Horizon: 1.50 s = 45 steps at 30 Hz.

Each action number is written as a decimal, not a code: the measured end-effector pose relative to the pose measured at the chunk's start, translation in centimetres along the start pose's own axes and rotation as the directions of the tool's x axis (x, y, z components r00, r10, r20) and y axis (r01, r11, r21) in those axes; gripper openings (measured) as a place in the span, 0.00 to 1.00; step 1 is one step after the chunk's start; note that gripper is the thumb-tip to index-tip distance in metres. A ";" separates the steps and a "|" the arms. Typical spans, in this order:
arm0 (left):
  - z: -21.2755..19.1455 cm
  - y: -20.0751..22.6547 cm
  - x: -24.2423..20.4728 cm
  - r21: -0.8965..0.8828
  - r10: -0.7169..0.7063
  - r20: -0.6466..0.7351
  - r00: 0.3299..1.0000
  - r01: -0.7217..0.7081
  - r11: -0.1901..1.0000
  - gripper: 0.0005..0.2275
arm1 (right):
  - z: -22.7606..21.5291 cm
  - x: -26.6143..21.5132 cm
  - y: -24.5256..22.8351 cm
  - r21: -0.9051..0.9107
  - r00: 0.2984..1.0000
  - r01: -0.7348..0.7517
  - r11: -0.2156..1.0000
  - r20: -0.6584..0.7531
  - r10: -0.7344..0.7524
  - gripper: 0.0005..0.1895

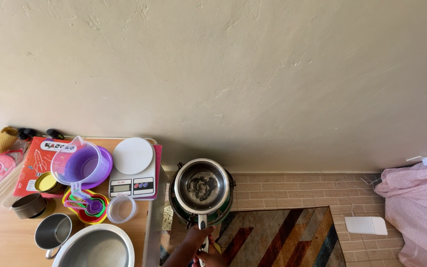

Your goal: Organizing candle making tools and supplies on a workbench, including setting up a melting pot on a portable stove and unpacking wooden sticks.

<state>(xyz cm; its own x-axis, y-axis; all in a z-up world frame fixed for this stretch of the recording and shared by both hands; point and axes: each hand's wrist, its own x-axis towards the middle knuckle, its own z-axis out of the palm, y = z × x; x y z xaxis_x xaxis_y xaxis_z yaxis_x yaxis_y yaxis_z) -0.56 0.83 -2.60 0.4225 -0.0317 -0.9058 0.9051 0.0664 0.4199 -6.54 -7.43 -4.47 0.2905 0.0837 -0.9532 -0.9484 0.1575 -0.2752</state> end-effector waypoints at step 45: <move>-0.7 -2.9 -2.5 -0.314 0.085 0.060 0.995 -0.062 0.947 0.06 | -0.7 -4.3 -0.4 0.112 0.995 0.091 0.990 -0.059 -0.085 0.19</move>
<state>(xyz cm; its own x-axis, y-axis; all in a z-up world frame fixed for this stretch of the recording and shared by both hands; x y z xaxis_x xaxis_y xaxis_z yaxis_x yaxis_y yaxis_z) -4.31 1.40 -1.61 0.5001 -0.0859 -0.8617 0.8166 0.3778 0.4363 -7.56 -8.53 -0.32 0.3617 0.0119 -0.9322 -0.8978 0.2738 -0.3449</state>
